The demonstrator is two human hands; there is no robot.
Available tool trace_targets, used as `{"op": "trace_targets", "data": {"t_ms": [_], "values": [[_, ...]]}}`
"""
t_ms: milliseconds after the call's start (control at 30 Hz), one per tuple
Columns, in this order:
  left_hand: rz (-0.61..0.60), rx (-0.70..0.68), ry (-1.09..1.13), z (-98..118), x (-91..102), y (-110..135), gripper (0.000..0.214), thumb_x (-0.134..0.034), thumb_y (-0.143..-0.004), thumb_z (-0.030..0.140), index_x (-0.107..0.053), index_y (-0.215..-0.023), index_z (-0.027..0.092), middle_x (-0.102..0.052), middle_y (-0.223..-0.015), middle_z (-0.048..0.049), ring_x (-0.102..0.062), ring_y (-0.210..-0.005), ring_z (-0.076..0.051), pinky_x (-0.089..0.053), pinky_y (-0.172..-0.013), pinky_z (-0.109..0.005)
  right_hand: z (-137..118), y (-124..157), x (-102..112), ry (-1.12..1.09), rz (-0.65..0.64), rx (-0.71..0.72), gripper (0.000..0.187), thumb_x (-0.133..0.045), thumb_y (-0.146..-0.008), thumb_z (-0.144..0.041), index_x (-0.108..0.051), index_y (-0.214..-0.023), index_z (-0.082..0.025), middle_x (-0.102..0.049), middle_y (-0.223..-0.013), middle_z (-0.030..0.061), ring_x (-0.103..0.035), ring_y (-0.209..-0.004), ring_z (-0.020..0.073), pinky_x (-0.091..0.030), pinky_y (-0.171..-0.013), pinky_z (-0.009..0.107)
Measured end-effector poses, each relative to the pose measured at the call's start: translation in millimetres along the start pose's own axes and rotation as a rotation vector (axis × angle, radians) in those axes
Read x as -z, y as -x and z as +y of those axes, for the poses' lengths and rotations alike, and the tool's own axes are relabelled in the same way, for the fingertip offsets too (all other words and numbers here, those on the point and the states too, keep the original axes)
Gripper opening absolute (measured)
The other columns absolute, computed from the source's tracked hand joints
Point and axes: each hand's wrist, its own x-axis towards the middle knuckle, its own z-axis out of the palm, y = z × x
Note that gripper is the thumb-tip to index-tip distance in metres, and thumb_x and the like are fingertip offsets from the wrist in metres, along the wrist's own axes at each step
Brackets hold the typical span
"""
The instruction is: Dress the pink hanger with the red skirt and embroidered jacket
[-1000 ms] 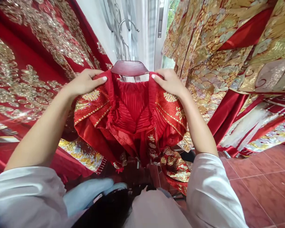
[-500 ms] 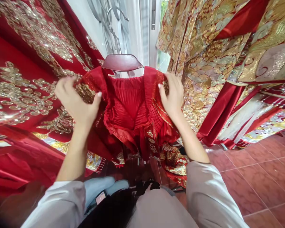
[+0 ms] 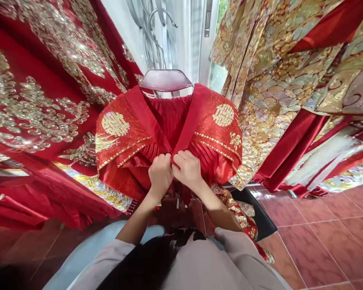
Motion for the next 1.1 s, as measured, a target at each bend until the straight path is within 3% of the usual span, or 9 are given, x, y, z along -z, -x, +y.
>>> {"op": "trace_targets", "data": {"t_ms": [133,200,333,400,500,733,900,1000,1100], "values": [[0.133,0.1,0.251,-19,-34.2,2,0.004,-0.051,-0.084,0.021,-0.051,-0.08,0.019,-0.058,-0.082,-0.0071,-0.058,-0.081,-0.022,-0.042,-0.067,-0.028,10,7,-5,-0.064,-0.089,-0.131,0.025,-0.046,-0.073,-0.012,-0.027,-0.058,-0.02,-0.04,-0.061,0.0005,-0.038,-0.063,0.014,-0.029,-0.058,0.026],[0.178,0.178,0.443,-29,-56.0,14,0.017,-0.053,-0.084,0.03,-0.047,-0.072,0.019,-0.055,-0.072,-0.0052,-0.057,-0.073,-0.021,-0.042,-0.067,-0.028,16,12,-6,-0.155,-0.082,-0.223,0.028,-0.045,-0.072,-0.012,-0.021,-0.059,-0.02,-0.035,-0.059,-0.0009,-0.035,-0.059,0.0126,-0.027,-0.056,0.026],[-0.009,0.329,0.761,-27,-101.7,47,0.019,-0.052,-0.084,0.027,-0.045,-0.068,0.019,-0.053,-0.062,-0.0016,-0.055,-0.059,-0.016,-0.044,-0.062,-0.027,18,16,-3,-0.267,-0.036,-0.331,0.028,-0.045,-0.069,-0.013,-0.02,-0.059,-0.02,-0.031,-0.059,-0.0025,-0.03,-0.055,0.0107,-0.024,-0.053,0.025],[-0.062,0.354,0.804,-20,-123.4,52,0.006,-0.055,-0.081,0.022,-0.051,-0.079,0.017,-0.06,-0.071,-0.0044,-0.059,-0.064,-0.017,-0.047,-0.065,-0.027,15,17,-1,-0.281,-0.006,-0.327,0.027,-0.045,-0.069,-0.013,-0.021,-0.059,-0.02,-0.03,-0.059,-0.0027,-0.03,-0.055,0.0106,-0.024,-0.053,0.025],[-0.068,0.372,0.812,-10,-147.6,39,0.023,-0.06,-0.077,0.019,-0.052,-0.099,0.013,-0.063,-0.093,-0.0116,-0.063,-0.085,-0.021,-0.048,-0.078,-0.032,12,18,1,-0.275,0.034,-0.32,0.027,-0.046,-0.069,-0.013,-0.022,-0.059,-0.02,-0.03,-0.058,-0.003,-0.03,-0.055,0.0106,-0.025,-0.053,0.025],[-0.04,0.395,0.818,6,-165.5,18,0.036,-0.068,-0.075,0.023,-0.047,-0.103,0.013,-0.06,-0.103,-0.0151,-0.06,-0.097,-0.026,-0.046,-0.085,-0.037,12,24,9,-0.259,0.075,-0.35,0.025,-0.045,-0.067,-0.014,-0.023,-0.058,-0.021,-0.031,-0.057,-0.0033,-0.031,-0.054,0.0105,-0.028,-0.052,0.024],[-0.044,0.326,0.843,13,-176.7,29,0.004,-0.053,-0.082,0.014,-0.051,-0.08,0.017,-0.061,-0.087,-0.01,-0.061,-0.088,-0.023,-0.046,-0.084,-0.034,12,29,10,-0.203,0.118,-0.44,0.025,-0.047,-0.071,-0.018,-0.026,-0.058,-0.021,-0.036,-0.056,-0.0035,-0.036,-0.052,0.0108,-0.033,-0.051,0.025],[-0.052,0.317,0.859,3,-180.1,43,0.016,-0.048,-0.082,0.011,-0.047,-0.067,0.018,-0.059,-0.073,-0.007,-0.059,-0.074,-0.02,-0.046,-0.077,-0.032,6,41,6,-0.123,0.329,-0.473,0.007,-0.053,-0.076,-0.022,-0.046,-0.074,-0.021,-0.054,-0.072,0.0014,-0.052,-0.065,0.0152,-0.044,-0.062,0.029],[-0.043,0.326,0.868,-14,-180.1,67,0.019,-0.045,-0.082,0.011,-0.045,-0.064,0.019,-0.057,-0.067,-0.0046,-0.056,-0.068,-0.017,-0.046,-0.073,-0.029,-5,69,-6,-0.039,0.52,-0.35,0.021,-0.058,-0.077,-0.018,-0.052,-0.097,-0.022,-0.061,-0.09,0.007,-0.058,-0.086,0.0207,-0.046,-0.078,0.036]]}}
